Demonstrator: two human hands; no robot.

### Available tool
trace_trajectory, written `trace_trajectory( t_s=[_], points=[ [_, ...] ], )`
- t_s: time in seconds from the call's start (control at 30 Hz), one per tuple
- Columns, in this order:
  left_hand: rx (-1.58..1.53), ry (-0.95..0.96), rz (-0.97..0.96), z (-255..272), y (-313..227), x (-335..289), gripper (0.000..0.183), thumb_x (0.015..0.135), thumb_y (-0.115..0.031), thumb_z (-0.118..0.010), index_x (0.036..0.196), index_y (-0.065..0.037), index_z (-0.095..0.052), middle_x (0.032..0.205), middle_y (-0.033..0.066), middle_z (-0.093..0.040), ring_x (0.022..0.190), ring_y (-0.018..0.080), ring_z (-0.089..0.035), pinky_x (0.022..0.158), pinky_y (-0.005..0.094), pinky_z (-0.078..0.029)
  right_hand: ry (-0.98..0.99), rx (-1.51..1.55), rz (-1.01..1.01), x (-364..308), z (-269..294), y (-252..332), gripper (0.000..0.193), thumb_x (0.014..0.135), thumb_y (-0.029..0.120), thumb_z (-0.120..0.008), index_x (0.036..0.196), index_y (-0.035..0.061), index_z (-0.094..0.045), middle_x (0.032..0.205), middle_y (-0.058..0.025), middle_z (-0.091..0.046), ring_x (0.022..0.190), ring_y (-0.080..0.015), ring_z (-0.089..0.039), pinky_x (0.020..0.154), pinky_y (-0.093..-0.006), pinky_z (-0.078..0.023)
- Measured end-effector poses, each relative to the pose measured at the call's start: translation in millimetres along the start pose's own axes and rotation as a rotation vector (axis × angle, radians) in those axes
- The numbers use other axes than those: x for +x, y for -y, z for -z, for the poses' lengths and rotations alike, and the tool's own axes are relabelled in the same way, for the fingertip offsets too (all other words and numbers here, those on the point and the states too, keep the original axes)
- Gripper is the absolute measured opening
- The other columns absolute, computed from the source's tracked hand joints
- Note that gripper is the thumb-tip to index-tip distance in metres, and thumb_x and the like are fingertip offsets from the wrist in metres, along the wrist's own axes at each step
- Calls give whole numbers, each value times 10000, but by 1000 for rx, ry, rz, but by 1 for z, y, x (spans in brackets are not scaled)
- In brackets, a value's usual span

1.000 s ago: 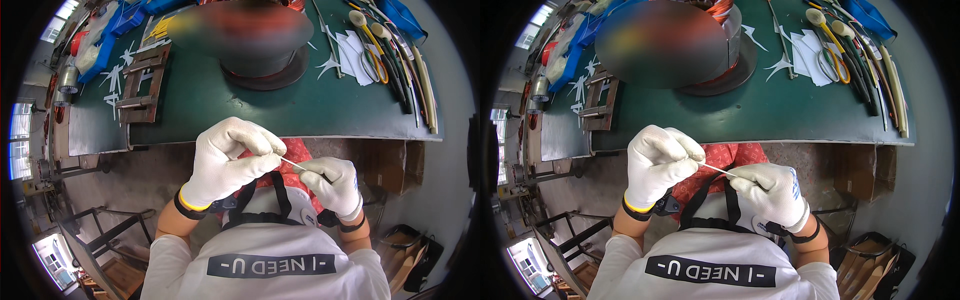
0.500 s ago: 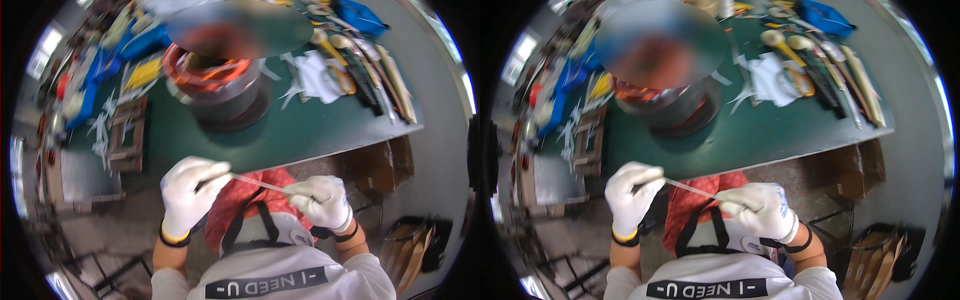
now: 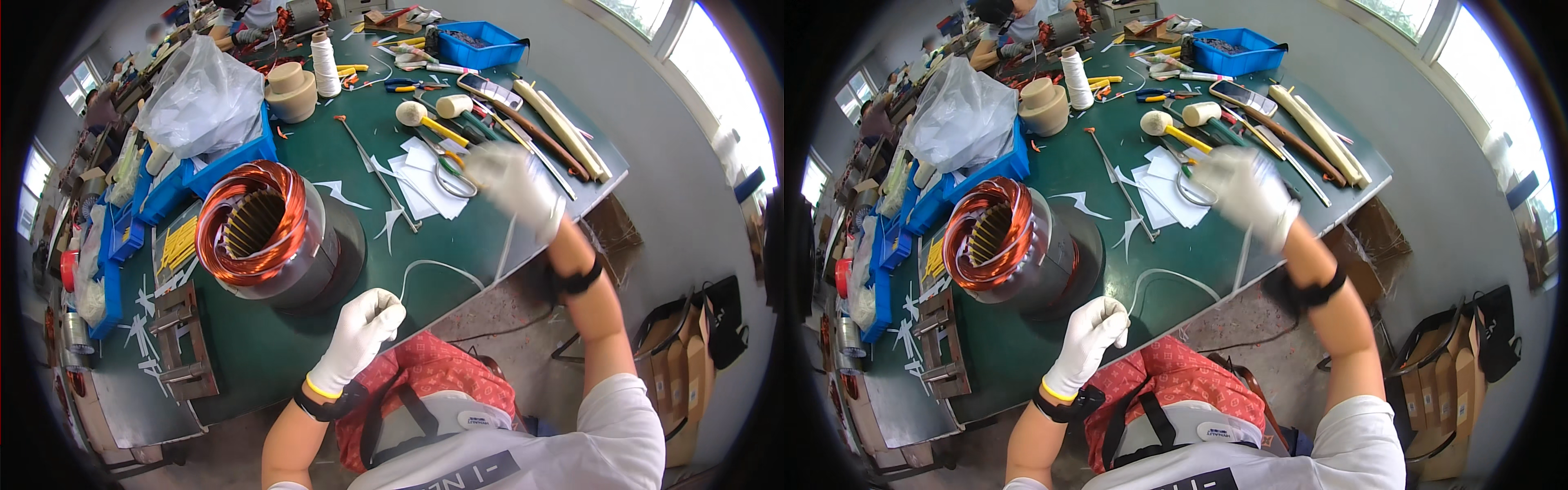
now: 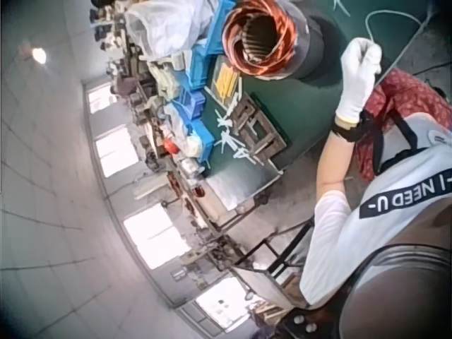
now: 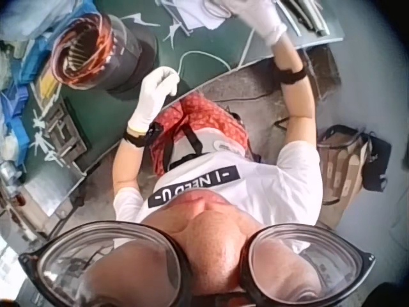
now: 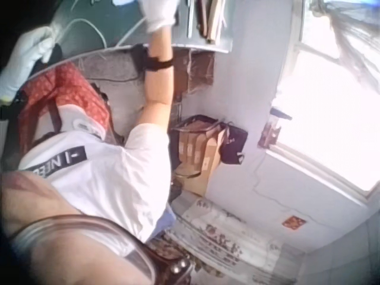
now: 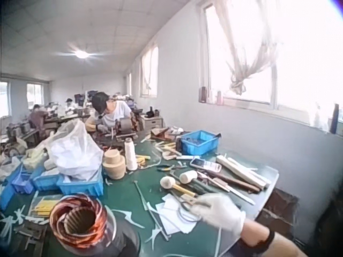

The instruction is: The person is assembling an electric motor by inserting insulation and winding wire.

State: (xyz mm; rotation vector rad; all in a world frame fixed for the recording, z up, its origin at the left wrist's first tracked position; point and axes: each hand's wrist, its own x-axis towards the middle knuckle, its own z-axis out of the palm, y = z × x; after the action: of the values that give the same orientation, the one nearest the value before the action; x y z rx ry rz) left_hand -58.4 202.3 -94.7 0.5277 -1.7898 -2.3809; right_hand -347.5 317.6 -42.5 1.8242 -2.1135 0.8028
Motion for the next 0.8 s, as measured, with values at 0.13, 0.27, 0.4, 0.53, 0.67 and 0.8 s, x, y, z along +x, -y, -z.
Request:
trace_trajectory(
  t_s=[0.13, 0.27, 0.4, 0.53, 0.67, 0.8],
  points=[
    [46, -21, -6, 1, 15, 8, 126, 914, -112, -624, 945, 10, -623, 792, 0, -613, 710, 52, -555, 658, 210, -449, -20, -329, -646, 64, 6, -132, 299, 856, 254, -568, 1044, 71, -712, 967, -183, -700, 938, -313, -678, 818, -393, -523],
    [46, -40, -38, 3, 19, 6, 113, 907, -82, -644, 975, 7, -640, 820, 2, -638, 724, 52, -574, 651, 209, -463, 344, -406, -690, 100, -31, -197, 298, 833, 242, -582, 1048, 85, -715, 1038, -191, -692, 1005, -318, -666, 855, -395, -526],
    [121, -54, -24, 6, 16, 8, 117, 910, -95, -648, 961, 11, -645, 796, -19, -617, 691, 33, -544, 624, 201, -447, 473, -595, -739, 113, -57, -207, 379, 838, 261, -609, 1178, 105, -670, 1161, -178, -667, 1084, -312, -642, 911, -384, -514],
    [58, -49, -43, 8, 13, 10, 118, 912, -100, -648, 954, 10, -648, 794, -25, -616, 691, 25, -538, 623, 195, -443, 429, -690, -787, 115, -57, -207, 412, 844, 275, -603, 1208, 89, -654, 1193, -188, -653, 1123, -321, -623, 945, -387, -493],
    [136, -56, -98, 6, 15, 9, 96, 904, -87, -656, 943, 1, -655, 786, -26, -626, 686, 22, -549, 617, 196, -451, 77, -243, -693, 106, -27, -180, 472, 820, 182, -578, 1276, 61, -603, 1198, -201, -649, 1144, -325, -611, 975, -375, -461],
    [147, -95, -152, 6, 17, 10, 74, 877, -57, -678, 931, -12, -656, 778, -20, -634, 669, 28, -566, 593, 191, -458, -99, 507, -672, 78, 29, -107, 430, 862, 152, -547, 1258, -11, -597, 1105, -111, -666, 951, -150, -606, 826, -260, -492]
  ],
)
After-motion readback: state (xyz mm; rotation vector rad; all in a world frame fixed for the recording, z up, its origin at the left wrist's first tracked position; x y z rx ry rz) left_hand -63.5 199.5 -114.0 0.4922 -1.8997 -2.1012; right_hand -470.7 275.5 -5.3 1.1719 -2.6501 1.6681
